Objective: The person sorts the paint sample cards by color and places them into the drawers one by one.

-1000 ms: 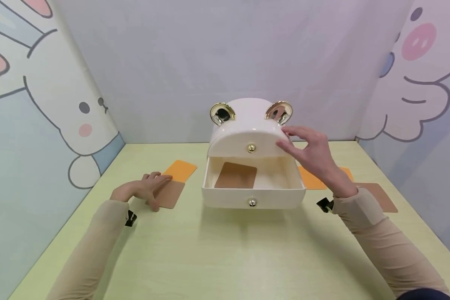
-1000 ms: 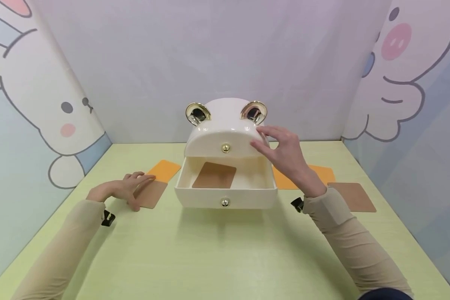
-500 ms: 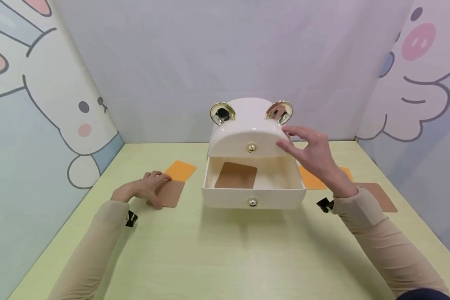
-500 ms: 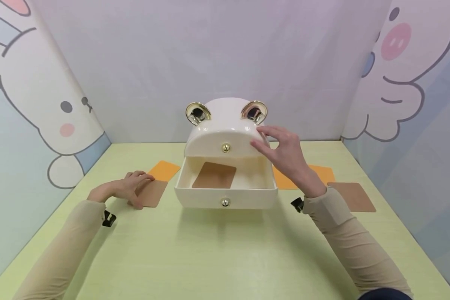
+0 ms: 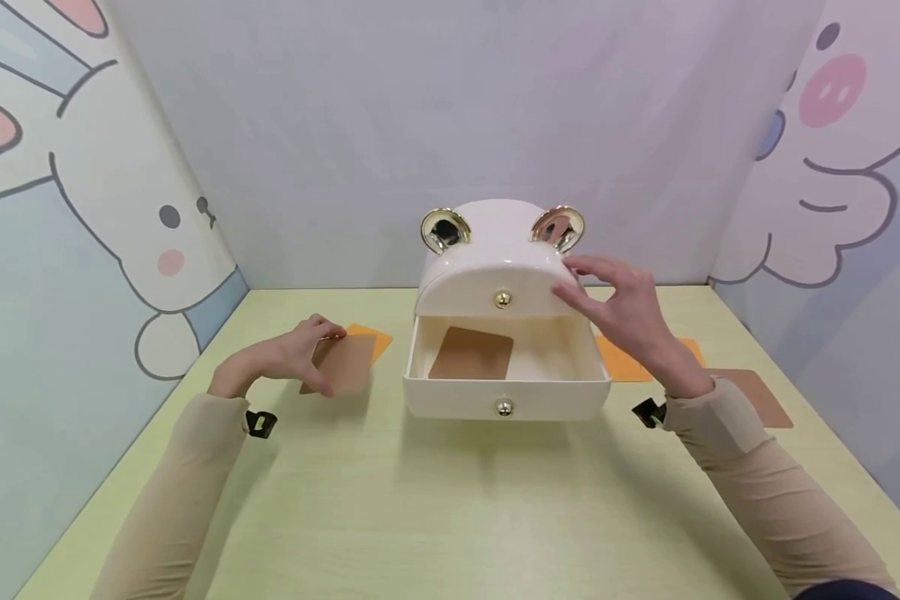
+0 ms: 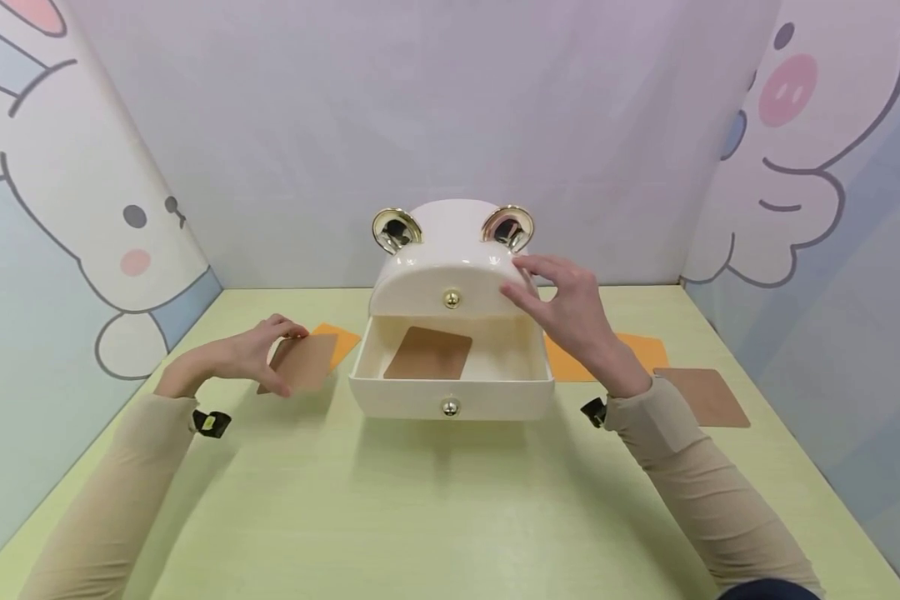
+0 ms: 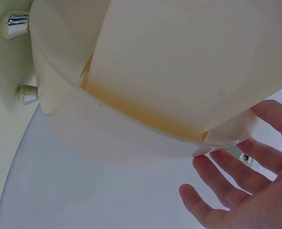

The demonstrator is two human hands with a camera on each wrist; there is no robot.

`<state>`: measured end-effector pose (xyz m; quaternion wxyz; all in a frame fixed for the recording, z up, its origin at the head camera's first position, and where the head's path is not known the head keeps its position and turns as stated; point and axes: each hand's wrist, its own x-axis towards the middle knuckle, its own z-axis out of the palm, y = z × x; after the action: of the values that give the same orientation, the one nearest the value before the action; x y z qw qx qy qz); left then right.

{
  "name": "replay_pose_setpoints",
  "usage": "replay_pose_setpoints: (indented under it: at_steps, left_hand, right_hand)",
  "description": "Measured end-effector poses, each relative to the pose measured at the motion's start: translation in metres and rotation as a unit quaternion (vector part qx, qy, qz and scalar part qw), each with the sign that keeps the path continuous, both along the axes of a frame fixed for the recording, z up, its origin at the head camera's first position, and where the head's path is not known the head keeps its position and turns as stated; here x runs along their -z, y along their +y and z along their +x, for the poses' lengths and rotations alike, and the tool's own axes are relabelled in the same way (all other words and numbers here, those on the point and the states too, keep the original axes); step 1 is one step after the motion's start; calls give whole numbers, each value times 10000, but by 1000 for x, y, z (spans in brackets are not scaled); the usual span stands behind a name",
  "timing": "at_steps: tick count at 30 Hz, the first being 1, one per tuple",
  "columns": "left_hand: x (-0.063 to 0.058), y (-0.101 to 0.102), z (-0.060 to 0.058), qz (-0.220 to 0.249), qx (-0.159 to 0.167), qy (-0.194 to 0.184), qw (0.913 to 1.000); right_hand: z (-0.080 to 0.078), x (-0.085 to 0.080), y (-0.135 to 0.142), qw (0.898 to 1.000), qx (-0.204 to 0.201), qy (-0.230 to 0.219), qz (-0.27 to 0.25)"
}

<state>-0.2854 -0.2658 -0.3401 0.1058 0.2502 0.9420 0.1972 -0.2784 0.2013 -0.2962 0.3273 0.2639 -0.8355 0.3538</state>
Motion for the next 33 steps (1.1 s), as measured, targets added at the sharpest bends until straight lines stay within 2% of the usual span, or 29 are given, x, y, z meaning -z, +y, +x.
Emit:
replay_pose_setpoints:
  at_steps: [7,15,23,33]
  left_hand:
    - [-30,24,10,102,142,229,9996]
    - [-58,45,19,215,560,489,9970]
    - [-78,65,32,334,934,697,9926]
    - [-92,93,46,318,1082,1098,9875]
  right_hand:
    - [0,1,0,10000,24,-16,5]
    - [1,2,0,9999,99,-104,41]
    - [0,1,1,9998,108,-163,46]
    - [0,1,0,10000,59,-77,-3]
